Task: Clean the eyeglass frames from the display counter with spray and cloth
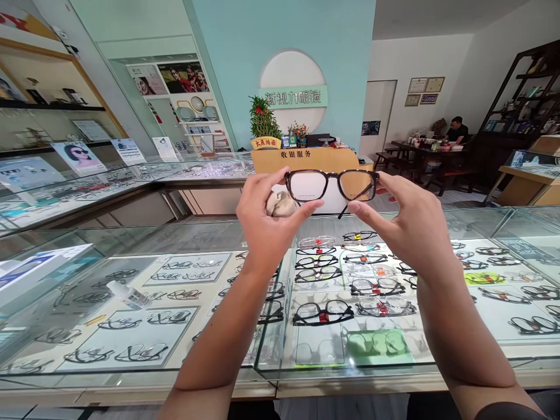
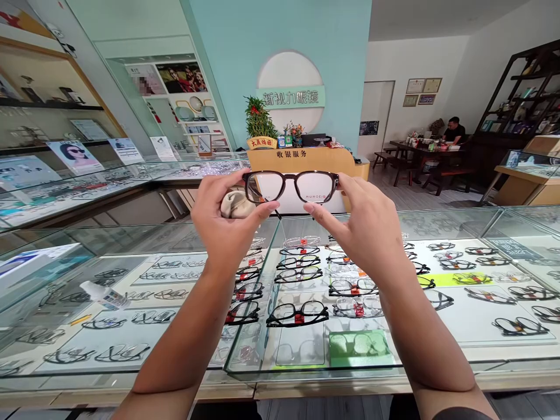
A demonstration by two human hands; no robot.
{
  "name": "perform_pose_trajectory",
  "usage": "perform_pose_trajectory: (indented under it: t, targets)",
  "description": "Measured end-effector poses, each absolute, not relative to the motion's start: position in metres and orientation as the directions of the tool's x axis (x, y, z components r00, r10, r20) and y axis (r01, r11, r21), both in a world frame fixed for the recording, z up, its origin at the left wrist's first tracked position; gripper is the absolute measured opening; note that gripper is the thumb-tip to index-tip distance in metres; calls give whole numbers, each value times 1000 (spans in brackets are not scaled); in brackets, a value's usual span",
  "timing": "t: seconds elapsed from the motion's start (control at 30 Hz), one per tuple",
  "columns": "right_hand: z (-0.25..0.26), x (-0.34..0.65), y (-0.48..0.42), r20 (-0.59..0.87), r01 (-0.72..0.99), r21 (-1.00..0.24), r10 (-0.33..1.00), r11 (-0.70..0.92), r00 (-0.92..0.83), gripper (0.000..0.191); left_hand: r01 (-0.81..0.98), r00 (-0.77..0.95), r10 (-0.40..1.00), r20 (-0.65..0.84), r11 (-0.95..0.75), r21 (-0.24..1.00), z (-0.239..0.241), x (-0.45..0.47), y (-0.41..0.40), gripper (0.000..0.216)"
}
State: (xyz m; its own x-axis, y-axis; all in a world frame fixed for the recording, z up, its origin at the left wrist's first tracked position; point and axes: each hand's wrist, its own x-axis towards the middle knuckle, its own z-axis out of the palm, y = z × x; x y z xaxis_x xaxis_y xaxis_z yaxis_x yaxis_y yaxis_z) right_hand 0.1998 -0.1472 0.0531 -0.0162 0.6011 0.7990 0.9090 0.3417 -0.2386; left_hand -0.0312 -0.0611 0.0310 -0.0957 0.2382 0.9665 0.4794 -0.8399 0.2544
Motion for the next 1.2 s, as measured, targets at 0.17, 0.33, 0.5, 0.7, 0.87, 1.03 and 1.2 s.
perform_pose_trajectory:
  t: [0.17, 0.33, 0.5, 0.7, 0.87, 1.03, 1.2]
  targets:
    - [53, 200, -147, 806, 897, -247, 592, 367, -21, 50, 499, -114, 261, 958, -819, 283, 32, -31, -64, 63]
    - [53, 200, -147, 799, 895, -257, 601, 364, -15, 50, 504, -113, 245, 963, -821, 268, 32, -30, -63, 63]
    - [52, 200, -145, 809, 895, -255, 588, 366, -11, 49, 491, -117, 234, 965, -831, 261, 32, -29, -65, 61]
    - [52, 201, -145, 809, 897, -249, 588, 365, -15, 47, 508, -125, 260, 957, -812, 287, 33, -28, -66, 59]
    - [54, 201, -146, 796, 893, -256, 605, 369, -22, 44, 504, -121, 260, 958, -815, 285, 32, -28, -66, 58]
    - [54, 203, -143, 761, 879, -289, 648, 379, -29, 45, 498, -128, 251, 959, -820, 282, 32, -27, -68, 60]
    - [54, 202, -143, 740, 866, -318, 672, 385, -27, 44, 512, -119, 247, 962, -815, 272, 33, -28, -70, 61]
